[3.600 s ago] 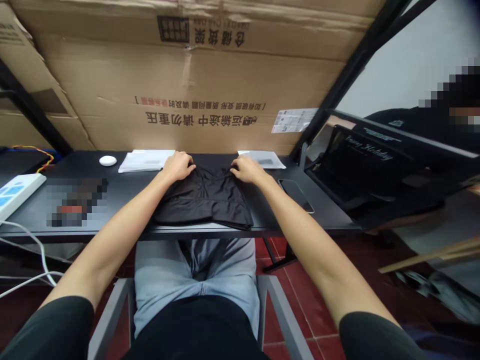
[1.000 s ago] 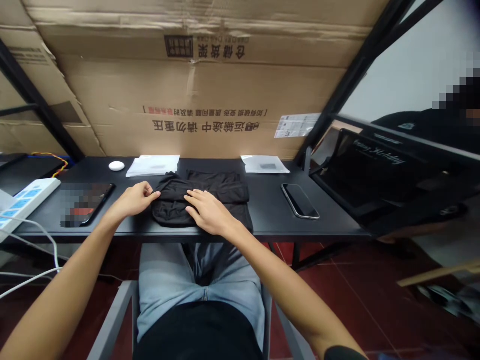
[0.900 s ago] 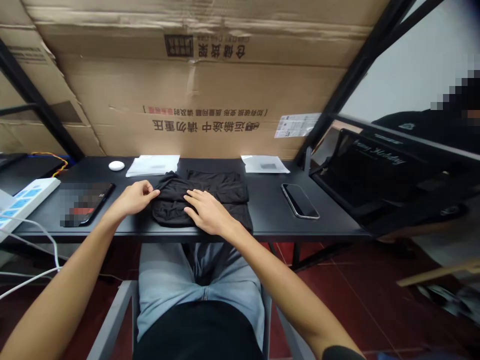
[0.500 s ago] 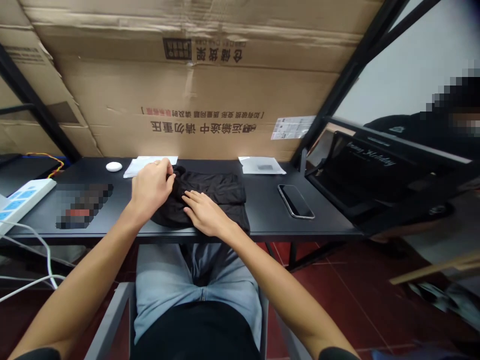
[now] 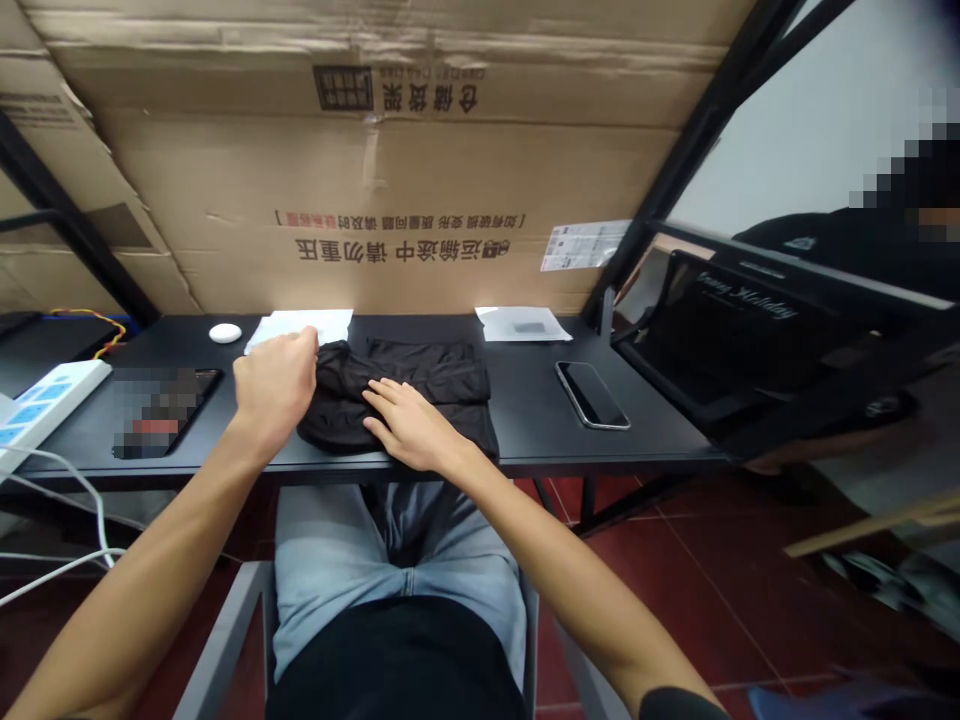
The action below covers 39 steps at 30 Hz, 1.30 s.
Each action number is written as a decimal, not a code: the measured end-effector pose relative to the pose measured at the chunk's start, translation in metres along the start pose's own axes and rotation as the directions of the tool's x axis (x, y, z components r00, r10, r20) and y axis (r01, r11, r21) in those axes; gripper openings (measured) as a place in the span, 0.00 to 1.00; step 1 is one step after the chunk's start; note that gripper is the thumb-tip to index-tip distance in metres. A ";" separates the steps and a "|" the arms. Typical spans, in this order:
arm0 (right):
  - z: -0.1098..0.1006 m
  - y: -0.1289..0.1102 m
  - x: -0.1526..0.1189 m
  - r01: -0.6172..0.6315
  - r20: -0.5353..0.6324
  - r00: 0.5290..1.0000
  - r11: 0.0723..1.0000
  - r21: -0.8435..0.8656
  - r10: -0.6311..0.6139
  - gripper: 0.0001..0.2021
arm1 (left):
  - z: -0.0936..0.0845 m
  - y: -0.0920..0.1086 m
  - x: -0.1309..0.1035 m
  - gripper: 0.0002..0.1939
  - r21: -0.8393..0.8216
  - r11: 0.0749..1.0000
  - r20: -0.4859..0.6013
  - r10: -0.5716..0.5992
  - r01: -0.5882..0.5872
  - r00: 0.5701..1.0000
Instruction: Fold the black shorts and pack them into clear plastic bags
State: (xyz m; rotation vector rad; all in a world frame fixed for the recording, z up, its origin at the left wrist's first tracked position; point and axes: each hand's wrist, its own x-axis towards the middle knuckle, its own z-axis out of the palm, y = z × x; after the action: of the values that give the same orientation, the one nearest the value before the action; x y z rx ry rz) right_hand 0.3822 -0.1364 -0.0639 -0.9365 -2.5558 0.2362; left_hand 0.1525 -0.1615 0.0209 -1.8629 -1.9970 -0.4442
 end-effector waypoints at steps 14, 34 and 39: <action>-0.029 0.005 -0.013 -0.227 -0.213 0.953 0.974 -0.027 0.216 0.14 | 0.014 0.087 0.034 0.19 -0.441 0.631 -0.149 0.650 -0.639 0.745; -0.028 0.032 -0.037 -0.063 -0.210 0.977 0.994 -0.088 0.043 0.19 | 0.046 0.046 0.017 0.23 -0.575 0.813 0.285 0.091 0.095 0.954; -0.023 0.014 -0.024 0.109 -0.098 0.988 0.988 -0.106 -0.119 0.23 | 0.035 0.065 0.023 0.18 -0.635 0.760 -0.047 0.138 -0.136 0.989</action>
State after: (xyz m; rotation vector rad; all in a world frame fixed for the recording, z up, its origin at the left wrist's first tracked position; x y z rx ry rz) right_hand 0.4169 -0.1415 -0.0547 -0.8120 -2.5332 0.0252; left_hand 0.2145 -0.1197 -0.0006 -2.3691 -1.8159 -1.2030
